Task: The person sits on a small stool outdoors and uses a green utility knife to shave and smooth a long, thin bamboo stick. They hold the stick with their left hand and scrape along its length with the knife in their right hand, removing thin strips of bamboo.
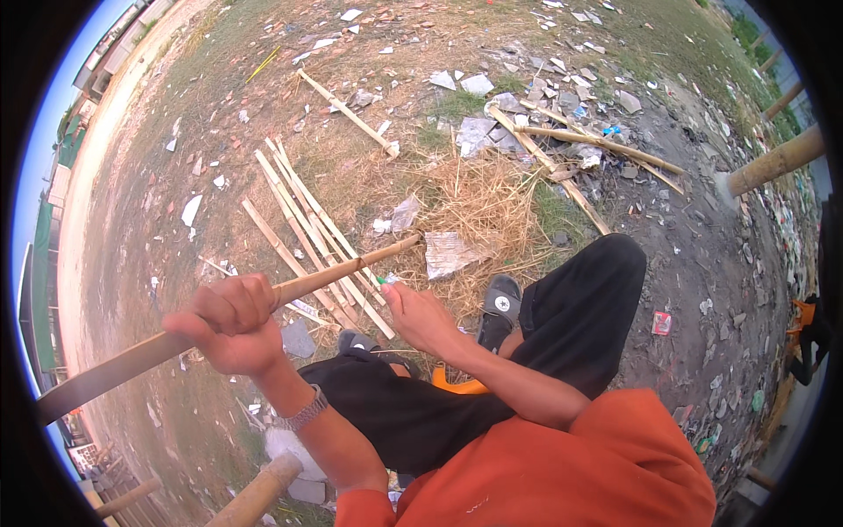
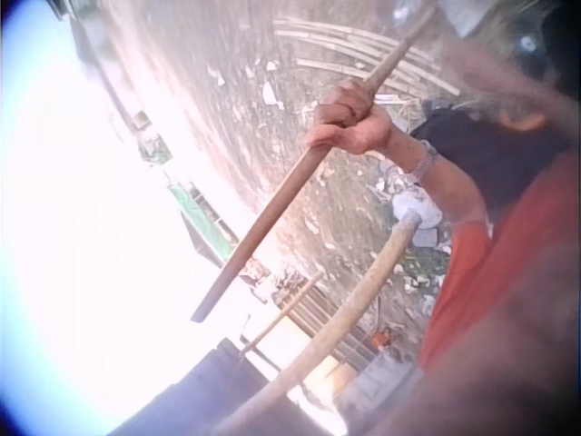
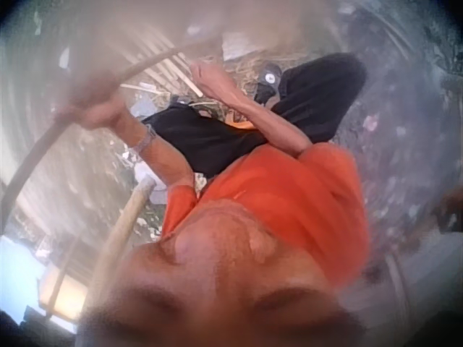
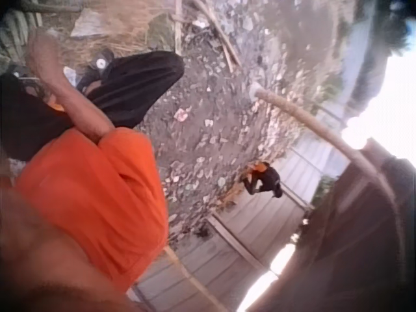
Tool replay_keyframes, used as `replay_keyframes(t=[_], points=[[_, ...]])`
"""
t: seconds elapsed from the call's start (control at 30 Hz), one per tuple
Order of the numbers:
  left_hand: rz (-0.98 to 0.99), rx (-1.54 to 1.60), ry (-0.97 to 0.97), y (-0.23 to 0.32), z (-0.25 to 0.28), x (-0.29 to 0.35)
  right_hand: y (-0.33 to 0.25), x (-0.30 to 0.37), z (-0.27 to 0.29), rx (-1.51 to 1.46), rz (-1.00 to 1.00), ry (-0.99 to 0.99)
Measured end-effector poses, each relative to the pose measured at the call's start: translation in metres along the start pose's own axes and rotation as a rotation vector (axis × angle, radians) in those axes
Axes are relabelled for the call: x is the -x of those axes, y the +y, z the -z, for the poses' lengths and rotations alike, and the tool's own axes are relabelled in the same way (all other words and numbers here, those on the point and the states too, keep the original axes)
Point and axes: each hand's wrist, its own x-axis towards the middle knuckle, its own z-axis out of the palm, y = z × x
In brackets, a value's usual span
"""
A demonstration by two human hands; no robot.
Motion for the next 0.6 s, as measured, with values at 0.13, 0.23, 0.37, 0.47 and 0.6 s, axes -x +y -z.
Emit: replay_keyframes(t=[0.13, 0.23, 0.37, 0.47, 0.6], points=[[-0.008, 0.042, -0.065, -0.005, -0.002, 0.0, -0.035, 0.014, 0.003, -0.253, 0.187, -0.007], [-0.024, 0.002, -0.076, -0.004, -0.004, -0.002, 0.014, -0.002, -0.014, -0.086, 0.008, 0.095], [-0.019, -0.013, -0.056, -0.001, 0.005, 0.001, -0.003, 0.003, 0.0, -0.041, 0.021, -0.031], [-0.013, -0.02, -0.08, -0.002, -0.001, -0.002, -0.022, 0.012, -0.003, -0.14, 0.097, -0.022], [-0.005, 0.018, -0.048, 0.0, 0.001, -0.001, -0.003, 0.0, -0.01, -0.01, -0.036, 0.065]])
